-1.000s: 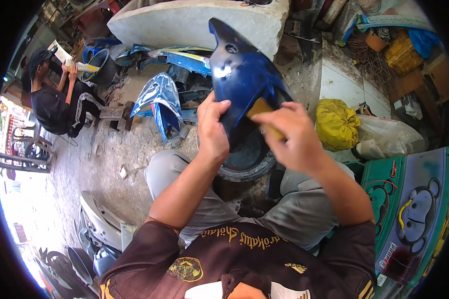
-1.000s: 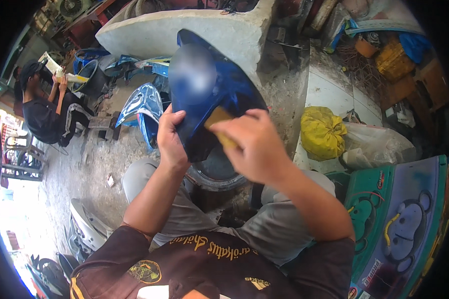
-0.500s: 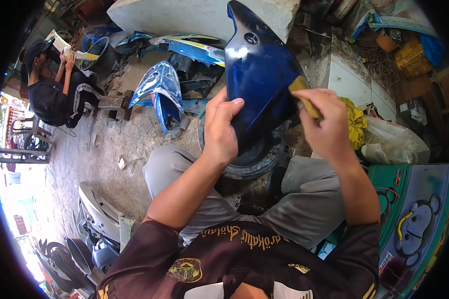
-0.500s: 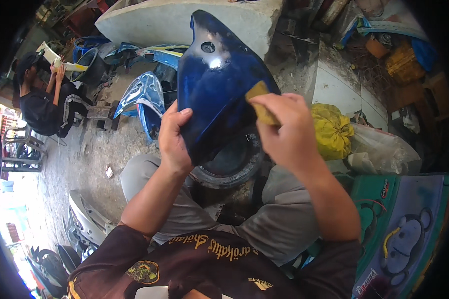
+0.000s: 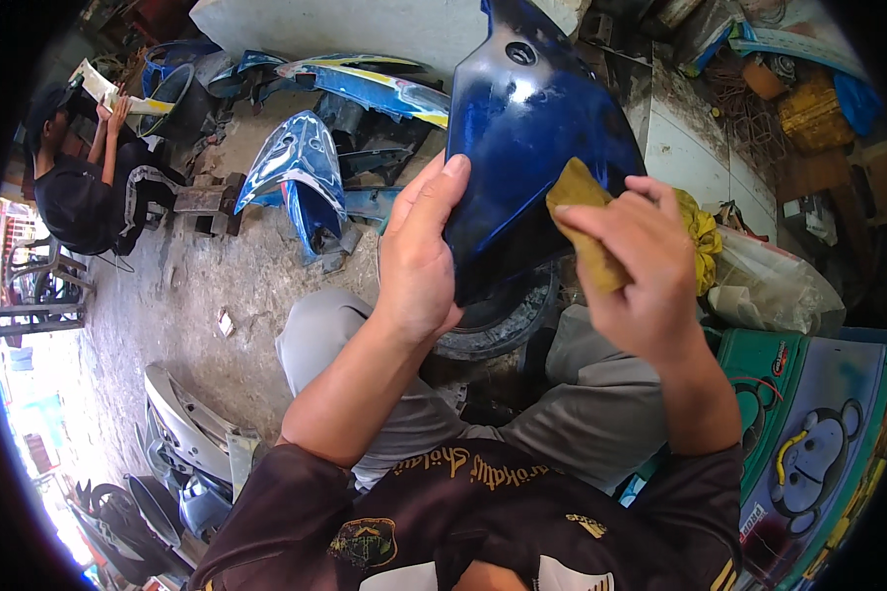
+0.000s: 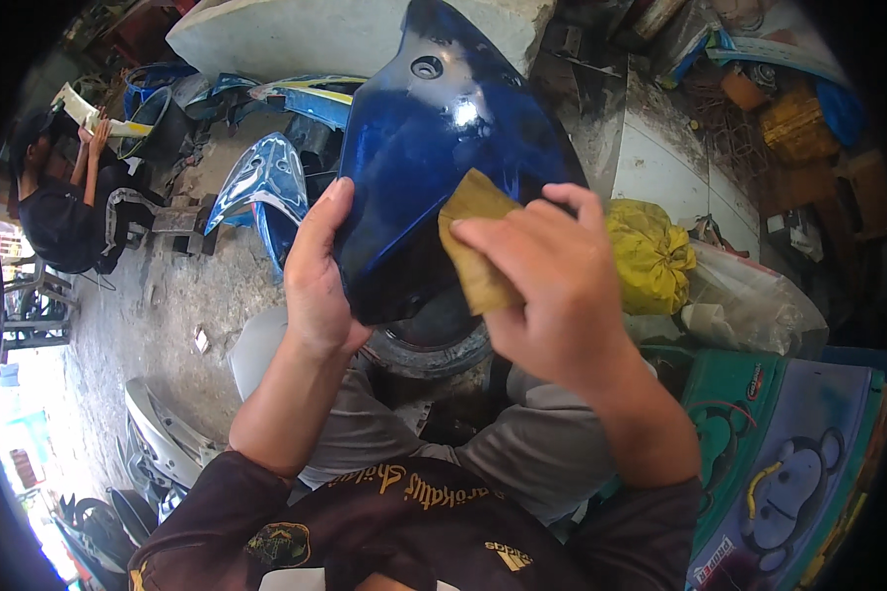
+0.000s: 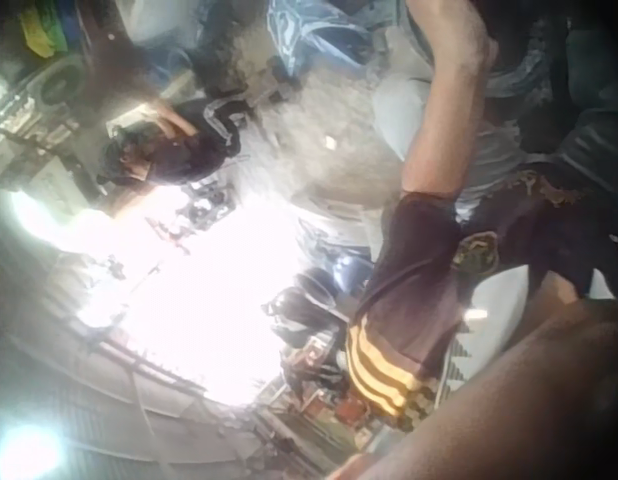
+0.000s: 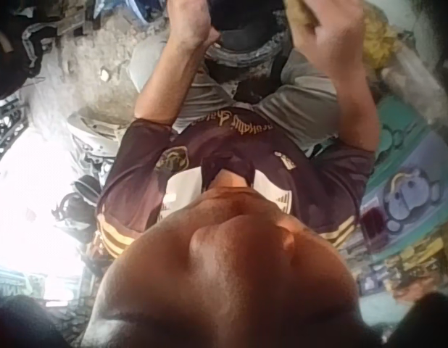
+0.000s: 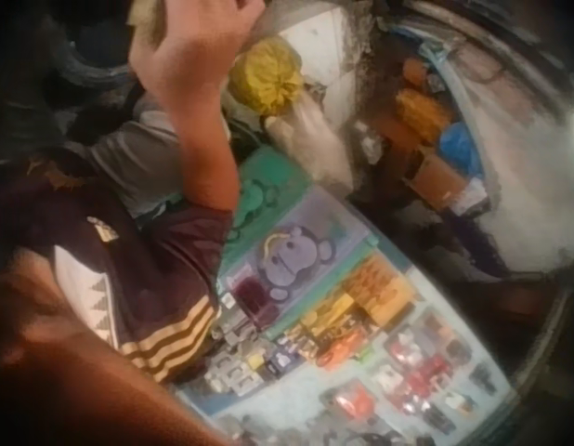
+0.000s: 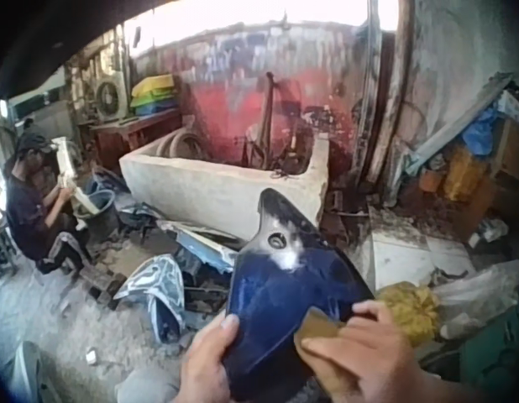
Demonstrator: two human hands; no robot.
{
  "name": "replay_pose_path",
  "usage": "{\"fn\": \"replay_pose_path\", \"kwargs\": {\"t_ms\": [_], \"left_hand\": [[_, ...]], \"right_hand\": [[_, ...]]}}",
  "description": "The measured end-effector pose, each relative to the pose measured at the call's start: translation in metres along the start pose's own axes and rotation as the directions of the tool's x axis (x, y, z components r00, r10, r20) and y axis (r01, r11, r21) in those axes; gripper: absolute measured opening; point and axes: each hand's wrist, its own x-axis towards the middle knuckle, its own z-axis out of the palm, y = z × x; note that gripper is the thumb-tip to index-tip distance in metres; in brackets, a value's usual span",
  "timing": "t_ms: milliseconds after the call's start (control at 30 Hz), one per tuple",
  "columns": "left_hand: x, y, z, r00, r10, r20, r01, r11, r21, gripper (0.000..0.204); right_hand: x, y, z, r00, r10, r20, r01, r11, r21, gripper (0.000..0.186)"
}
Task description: The person sands a blue motorcycle fairing component using a piece of sandpaper and dipping it into a bucket of water.
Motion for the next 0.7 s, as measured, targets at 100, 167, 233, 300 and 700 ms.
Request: {"fn": "replay_pose_path", "kwargs": {"t_ms": [100,167,233,300,700], "left_hand": [[-0.001,-0.003,0.011,0.991,0.107,-0.078,-0.093,0.983,0.158,0.041],[0.0,-0.004,0.01,0.989,0.126,-0.073,-0.11,0.975,0.195,0.04],[0.0,-0.004,0.007,0.987,0.144,-0.069,-0.124,0.964,0.235,0.04],[0.0,-0.005,0.004,0.985,0.165,-0.051,-0.143,0.945,0.293,0.04],[-0.006,-0.006,0.007,0.987,0.158,0.033,-0.161,0.951,0.263,0.04]], "right_hand": [[0.002,0.015,0.005,0.997,0.028,-0.071,-0.028,1.0,-0.002,0.034],[0.004,0.014,0.005,0.991,0.052,-0.124,-0.053,0.999,-0.005,0.036],[0.001,-0.009,0.009,1.0,-0.022,0.009,0.022,1.0,-0.005,0.037],[0.001,-0.013,0.009,0.996,-0.022,0.089,0.023,1.0,-0.014,0.039],[-0.002,0.013,0.003,1.0,0.002,-0.004,-0.002,0.999,-0.041,0.04]]}}
